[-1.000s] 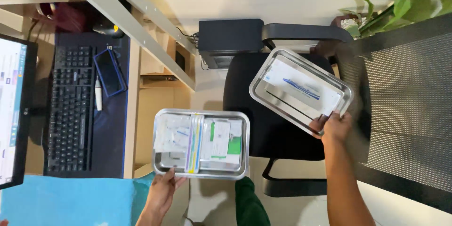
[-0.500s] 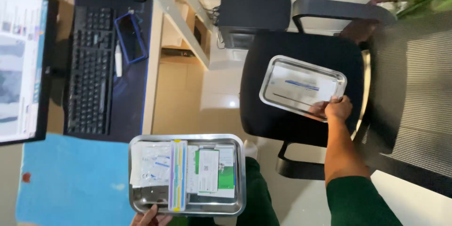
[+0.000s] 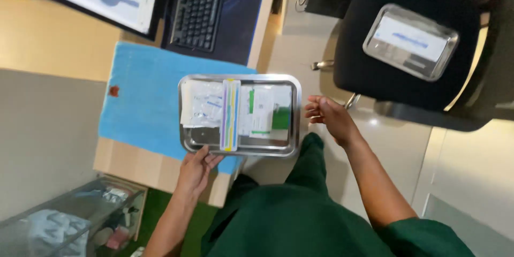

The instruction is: The person disposes of a used tissue into a bin, then returns to a table to organize medical supplies. They pick up a metal tray, place it on a chair, and then systematically unpack various items from the tray onto a blue cloth, including small boxes, packets, and plastic-wrapped items.

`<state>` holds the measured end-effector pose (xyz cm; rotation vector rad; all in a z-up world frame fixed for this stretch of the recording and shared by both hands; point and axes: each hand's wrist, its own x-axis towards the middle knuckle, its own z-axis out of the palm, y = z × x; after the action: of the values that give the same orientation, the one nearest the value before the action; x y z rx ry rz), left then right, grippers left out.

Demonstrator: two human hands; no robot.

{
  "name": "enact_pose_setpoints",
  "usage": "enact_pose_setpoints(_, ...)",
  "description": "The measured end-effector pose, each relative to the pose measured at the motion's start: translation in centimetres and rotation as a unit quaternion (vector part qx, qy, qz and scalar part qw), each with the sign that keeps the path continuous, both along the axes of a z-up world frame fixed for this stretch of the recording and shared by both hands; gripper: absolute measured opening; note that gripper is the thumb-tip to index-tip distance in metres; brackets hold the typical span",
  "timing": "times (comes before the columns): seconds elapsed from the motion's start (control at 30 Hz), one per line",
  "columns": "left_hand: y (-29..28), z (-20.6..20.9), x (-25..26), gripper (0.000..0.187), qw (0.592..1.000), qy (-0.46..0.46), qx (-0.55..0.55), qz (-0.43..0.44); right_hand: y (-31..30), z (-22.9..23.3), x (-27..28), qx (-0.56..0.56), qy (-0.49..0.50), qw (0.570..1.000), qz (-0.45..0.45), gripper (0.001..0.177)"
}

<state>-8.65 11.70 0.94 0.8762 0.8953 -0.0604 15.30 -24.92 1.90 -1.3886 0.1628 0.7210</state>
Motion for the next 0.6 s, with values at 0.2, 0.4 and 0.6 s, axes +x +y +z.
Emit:
enact_pose_setpoints(0.2, 9.0, 0.1, -4.1, 0.032, 0.999, -0.025, -0.023, -0.031, 12.3, -0.2, -13.6, -0.016, -0.014, 1.0, -0.003, 0.027)
enact_pose_setpoints(0.4, 16.6, -3.7, -4.4, 0.031, 0.998, -0.031, -0.01, -0.06, 19.5, -2.6, -15.8, -0.111, -0.065, 0.991, -0.037, 0.015)
enact_pose_setpoints(0.6, 19.3, -3.9, -0.9, 0.029, 0.997, -0.024, 0.007, -0.066, 24.2, -2.5, -12.8, -0.185, -0.069, 0.978, -0.063, 0.01)
